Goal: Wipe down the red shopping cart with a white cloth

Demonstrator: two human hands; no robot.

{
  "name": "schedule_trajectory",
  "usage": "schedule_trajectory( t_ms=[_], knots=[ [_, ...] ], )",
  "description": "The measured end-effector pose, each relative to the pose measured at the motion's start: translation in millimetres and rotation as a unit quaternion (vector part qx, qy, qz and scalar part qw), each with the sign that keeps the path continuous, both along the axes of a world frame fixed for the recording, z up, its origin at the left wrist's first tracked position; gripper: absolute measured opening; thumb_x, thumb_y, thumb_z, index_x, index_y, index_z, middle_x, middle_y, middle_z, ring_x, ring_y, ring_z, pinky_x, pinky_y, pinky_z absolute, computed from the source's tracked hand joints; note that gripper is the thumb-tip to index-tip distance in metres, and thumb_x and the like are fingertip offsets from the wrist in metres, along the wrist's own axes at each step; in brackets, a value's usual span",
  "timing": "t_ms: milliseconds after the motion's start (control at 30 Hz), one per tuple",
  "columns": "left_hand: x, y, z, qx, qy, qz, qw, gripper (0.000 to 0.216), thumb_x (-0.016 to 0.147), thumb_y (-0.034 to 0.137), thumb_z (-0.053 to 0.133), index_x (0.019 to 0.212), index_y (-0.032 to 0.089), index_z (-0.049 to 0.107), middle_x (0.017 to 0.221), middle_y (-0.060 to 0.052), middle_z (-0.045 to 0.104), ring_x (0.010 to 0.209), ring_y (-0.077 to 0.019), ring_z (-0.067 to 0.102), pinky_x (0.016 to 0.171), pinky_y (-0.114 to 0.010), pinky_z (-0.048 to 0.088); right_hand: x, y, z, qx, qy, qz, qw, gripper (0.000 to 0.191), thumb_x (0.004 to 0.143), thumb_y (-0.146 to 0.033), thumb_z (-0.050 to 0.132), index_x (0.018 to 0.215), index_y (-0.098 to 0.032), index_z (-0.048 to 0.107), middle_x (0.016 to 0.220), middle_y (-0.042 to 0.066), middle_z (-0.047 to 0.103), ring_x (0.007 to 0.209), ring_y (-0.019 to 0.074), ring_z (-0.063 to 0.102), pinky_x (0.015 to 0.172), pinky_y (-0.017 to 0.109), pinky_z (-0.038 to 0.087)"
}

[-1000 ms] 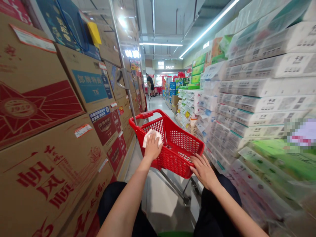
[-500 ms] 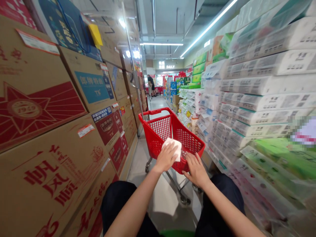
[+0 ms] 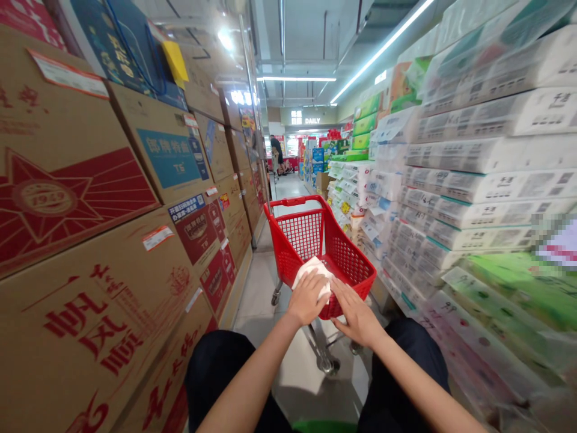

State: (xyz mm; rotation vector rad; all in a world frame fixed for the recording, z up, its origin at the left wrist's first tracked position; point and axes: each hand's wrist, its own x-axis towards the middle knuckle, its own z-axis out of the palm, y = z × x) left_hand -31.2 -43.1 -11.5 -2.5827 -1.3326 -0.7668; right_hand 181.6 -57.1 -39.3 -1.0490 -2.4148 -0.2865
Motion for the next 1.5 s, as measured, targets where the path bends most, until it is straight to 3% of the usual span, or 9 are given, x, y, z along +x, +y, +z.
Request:
schedule_trajectory(
  t_ms=[167, 333, 467, 700, 833, 967, 1133, 1333, 1500],
  knots=[
    [-24, 28, 3.9, -0.018, -0.002, 0.031, 0.999, 0.048, 0.104, 0.045, 0.032, 0.147, 0.028, 0.044, 0.159, -0.002, 0.035, 0.15, -0.02, 0.023, 0.123, -0.046, 0.022, 50, 26, 1.3, 0.023, -0.01, -0.102, 0.994, 0.086, 0.089, -0.036, 0.052, 0.16, -0.02, 0.005, 0.164, 0.01, 0.022, 0.151, 0.0287, 0.017, 0.121, 0.057, 0.016],
    [-23, 42, -8.3, -0.027, -0.043, 0.117, 0.992, 0.052, 0.103, 0.048, 0.031, 0.146, 0.022, 0.046, 0.16, -0.007, 0.034, 0.15, -0.0237, 0.025, 0.122, -0.049, 0.024, 39, 36, -8.2, 0.02, -0.009, -0.109, 0.994, 0.088, 0.086, -0.041, 0.054, 0.16, -0.023, 0.01, 0.164, 0.008, 0.025, 0.151, 0.0301, 0.018, 0.119, 0.056, 0.019],
    [-1, 17, -21.5, -0.012, -0.042, 0.124, 0.991, 0.059, 0.101, 0.054, 0.035, 0.149, 0.021, 0.042, 0.163, -0.008, 0.027, 0.152, -0.0261, 0.018, 0.124, -0.051, 0.02, 10, 32, -12.6, 0.025, 0.018, -0.116, 0.993, 0.093, 0.083, -0.041, 0.057, 0.16, -0.02, 0.011, 0.164, 0.009, 0.023, 0.151, 0.0336, 0.014, 0.119, 0.057, 0.021],
    [22, -21, -27.7, 0.01, 0.007, 0.06, 0.998, 0.072, 0.1, 0.055, 0.036, 0.159, 0.023, 0.013, 0.165, -0.006, 0.019, 0.153, -0.0238, 0.014, 0.125, -0.05, 0.015, 1, 20, -7.5, 0.026, 0.008, -0.1, 0.995, 0.095, 0.08, -0.036, 0.058, 0.16, -0.02, 0.01, 0.165, 0.009, 0.021, 0.15, 0.0337, 0.017, 0.119, 0.057, 0.019],
    [-16, 7, -16.6, -0.01, 0.018, 0.083, 0.996, 0.063, 0.102, 0.05, 0.032, 0.157, 0.02, 0.025, 0.163, -0.007, 0.025, 0.152, -0.0205, 0.02, 0.125, -0.044, 0.018, 6, 13, -1.3, 0.018, -0.005, -0.094, 0.995, 0.093, 0.081, -0.036, 0.056, 0.16, -0.021, 0.011, 0.164, 0.008, 0.023, 0.15, 0.032, 0.02, 0.12, 0.056, 0.017],
    [-46, 31, -16.4, 0.006, -0.028, 0.163, 0.986, 0.051, 0.101, 0.047, 0.039, 0.148, 0.03, 0.045, 0.165, -0.003, 0.02, 0.153, -0.0309, 0.011, 0.123, -0.059, 0.015, 0, 7, 0.5, 0.011, 0.006, -0.1, 0.995, 0.095, 0.08, -0.036, 0.057, 0.16, -0.021, 0.009, 0.164, 0.008, 0.022, 0.15, 0.0326, 0.018, 0.119, 0.057, 0.021],
    [-20, 10, -38.1, 0.024, -0.092, 0.19, 0.977, 0.054, 0.099, 0.046, 0.042, 0.15, 0.025, 0.041, 0.166, -0.007, 0.016, 0.153, -0.0322, 0.008, 0.122, -0.06, 0.02, -12, 3, -3.4, 0.01, 0.02, -0.093, 0.995, 0.1, 0.076, -0.038, 0.061, 0.16, -0.019, 0.008, 0.165, 0.009, 0.02, 0.151, 0.0349, 0.013, 0.118, 0.059, 0.023],
    [25, -37, -39.6, 0.017, -0.037, 0.117, 0.992, 0.07, 0.1, 0.049, 0.039, 0.16, 0.026, 0.012, 0.167, -0.006, 0.006, 0.153, -0.0285, 0.006, 0.124, -0.054, 0.019, -10, 1, -5.3, 0.024, 0.016, -0.086, 0.996, 0.09, 0.08, -0.038, 0.057, 0.158, -0.016, 0.018, 0.161, 0.012, 0.03, 0.149, 0.0349, 0.02, 0.119, 0.058, 0.021],
    [-7, -24, -22.4, 0.001, 0.003, 0.089, 0.996, 0.063, 0.102, 0.043, 0.034, 0.159, 0.029, 0.013, 0.166, -0.002, 0.012, 0.153, -0.0219, 0.011, 0.126, -0.05, 0.015, 8, -2, 7.3, 0.019, -0.028, -0.059, 0.998, 0.093, 0.08, -0.032, 0.055, 0.16, -0.018, 0.01, 0.162, 0.009, 0.027, 0.149, 0.0299, 0.025, 0.122, 0.058, 0.011]
  ],
)
